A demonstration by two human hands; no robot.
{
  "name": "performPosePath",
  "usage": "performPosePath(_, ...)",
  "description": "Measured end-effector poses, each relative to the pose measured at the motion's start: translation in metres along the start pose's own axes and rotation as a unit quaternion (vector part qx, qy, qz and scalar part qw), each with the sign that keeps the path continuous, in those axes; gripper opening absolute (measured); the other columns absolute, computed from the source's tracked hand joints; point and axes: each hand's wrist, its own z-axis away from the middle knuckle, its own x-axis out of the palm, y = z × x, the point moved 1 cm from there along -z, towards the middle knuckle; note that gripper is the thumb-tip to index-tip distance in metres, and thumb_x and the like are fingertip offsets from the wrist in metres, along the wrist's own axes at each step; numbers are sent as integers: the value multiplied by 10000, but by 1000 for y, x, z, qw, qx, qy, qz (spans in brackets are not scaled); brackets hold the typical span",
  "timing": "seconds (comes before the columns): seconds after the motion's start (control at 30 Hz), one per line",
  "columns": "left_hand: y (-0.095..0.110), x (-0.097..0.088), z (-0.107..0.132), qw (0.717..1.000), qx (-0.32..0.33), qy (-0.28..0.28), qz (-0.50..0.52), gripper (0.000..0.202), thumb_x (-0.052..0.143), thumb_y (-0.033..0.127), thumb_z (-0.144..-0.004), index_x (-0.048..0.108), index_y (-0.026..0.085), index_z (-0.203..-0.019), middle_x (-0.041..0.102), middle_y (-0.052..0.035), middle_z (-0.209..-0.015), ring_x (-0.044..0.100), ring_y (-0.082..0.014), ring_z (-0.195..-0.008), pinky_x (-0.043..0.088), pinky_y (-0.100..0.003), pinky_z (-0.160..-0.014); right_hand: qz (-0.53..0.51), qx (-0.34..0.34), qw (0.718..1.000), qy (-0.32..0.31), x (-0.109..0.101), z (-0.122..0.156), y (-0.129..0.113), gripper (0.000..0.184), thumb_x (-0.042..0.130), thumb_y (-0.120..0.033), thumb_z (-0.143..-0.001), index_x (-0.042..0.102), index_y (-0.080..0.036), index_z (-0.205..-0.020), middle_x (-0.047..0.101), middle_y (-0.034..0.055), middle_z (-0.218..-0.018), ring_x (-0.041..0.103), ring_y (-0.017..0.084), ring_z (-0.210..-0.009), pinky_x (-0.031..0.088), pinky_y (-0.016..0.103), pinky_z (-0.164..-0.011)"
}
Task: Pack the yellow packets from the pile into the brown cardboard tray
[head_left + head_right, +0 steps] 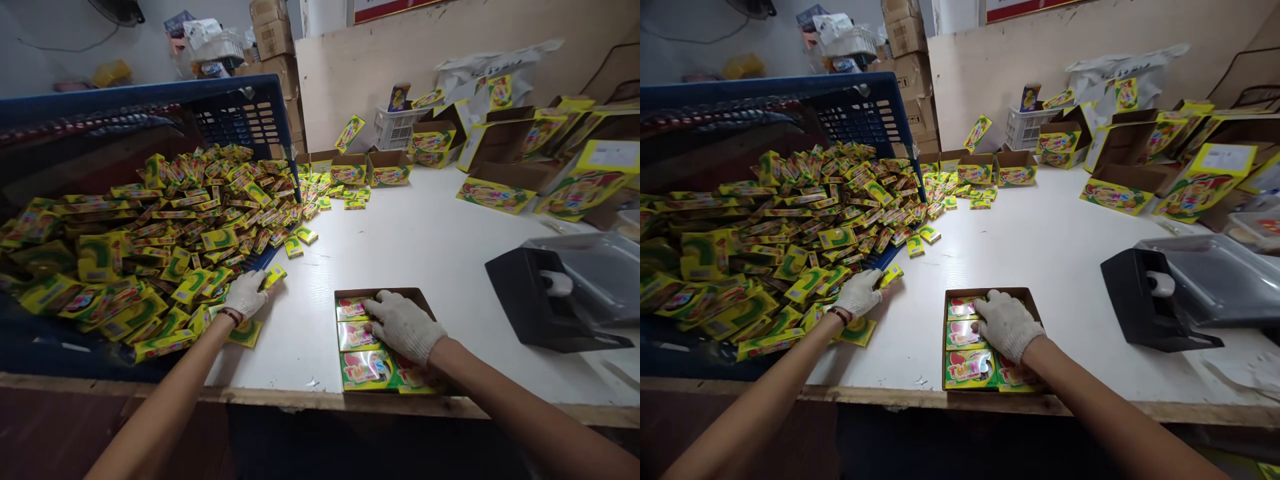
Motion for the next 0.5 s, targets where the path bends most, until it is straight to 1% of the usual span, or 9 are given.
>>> performPosePath(0.1,42,-5,18,986,35,18,164,473,508,420,-871,518,152,-1261,643,-91,-1069,612,-214,-963,487,-333,-859,-72,-48,984,158,-6,11,1,340,487,-189,-920,603,-156,-1238,616,151,-1147,589,253,-1059,490,393,-904)
performPosePath(0.13,60,-8,26,965,63,5,255,487,503,437,-877,512,157,-1276,652,-76,-1060,619,-201,-943,498,-319,-842,-76,-80,969,220,-11,16,-2,378,483,-166,-916,568,-154,-1284,591,163,-1220,562,257,-1125,478,404,-940)
performPosePath(0.2,98,-17,44,896,136,-51,420,455,555,458,-856,581,169,-1207,671,-56,-1019,626,-196,-901,512,-311,-809,-45,-161,940,296,-24,24,-12,404,509,-164,-911,547,-182,-1312,542,168,-1316,503,278,-1211,447,442,-980)
performPosePath(0.27,130,-27,61,832,207,-116,501,375,581,454,-855,655,179,-1099,687,-52,-996,627,-204,-899,518,-315,-807,-11,-234,931,280,-38,26,-21,313,522,-188,-923,607,-215,-1223,597,140,-1235,536,271,-1135,446,436,-943)
performPosePath(0.33,144,-35,72,804,234,-144,527,363,517,452,-900,675,192,-1097,694,-67,-1048,631,-225,-961,517,-346,-863,-24,-251,942,220,-48,25,-19,238,494,-171,-935,645,-209,-1115,655,103,-1052,584,222,-957,462,372,-852)
performPosePath(0.37,141,-36,74,811,222,-135,524,386,495,462,-908,667,204,-1138,689,-77,-1107,629,-242,-1012,508,-370,-907,-46,-230,953,190,-50,24,-14,231,482,-150,-930,645,-194,-1088,660,92,-992,588,204,-894,462,342,-810)
performPosePath(0.4,131,-36,75,834,198,-112,502,419,502,473,-899,644,215,-1196,670,-89,-1184,616,-261,-1074,490,-395,-957,-68,-193,965,163,-50,24,-5,234,477,-128,-917,639,-177,-1078,661,90,-969,589,195,-865,459,322,-783)
performPosePath(0.43,115,-34,75,870,173,-80,455,462,540,476,-869,614,222,-1248,639,-101,-1258,595,-281,-1134,466,-417,-1002,-85,-145,976,136,-49,24,5,245,473,-109,-901,631,-165,-1079,662,94,-975,593,194,-865,453,311,-773)
performPosePath(0.5,72,-27,74,948,129,-17,290,554,637,409,-781,576,214,-1296,573,-127,-1360,522,-318,-1251,397,-458,-1078,-86,-47,992,74,-44,26,26,247,464,-92,-880,628,-155,-1053,670,103,-988,603,202,-873,434,303,-756)
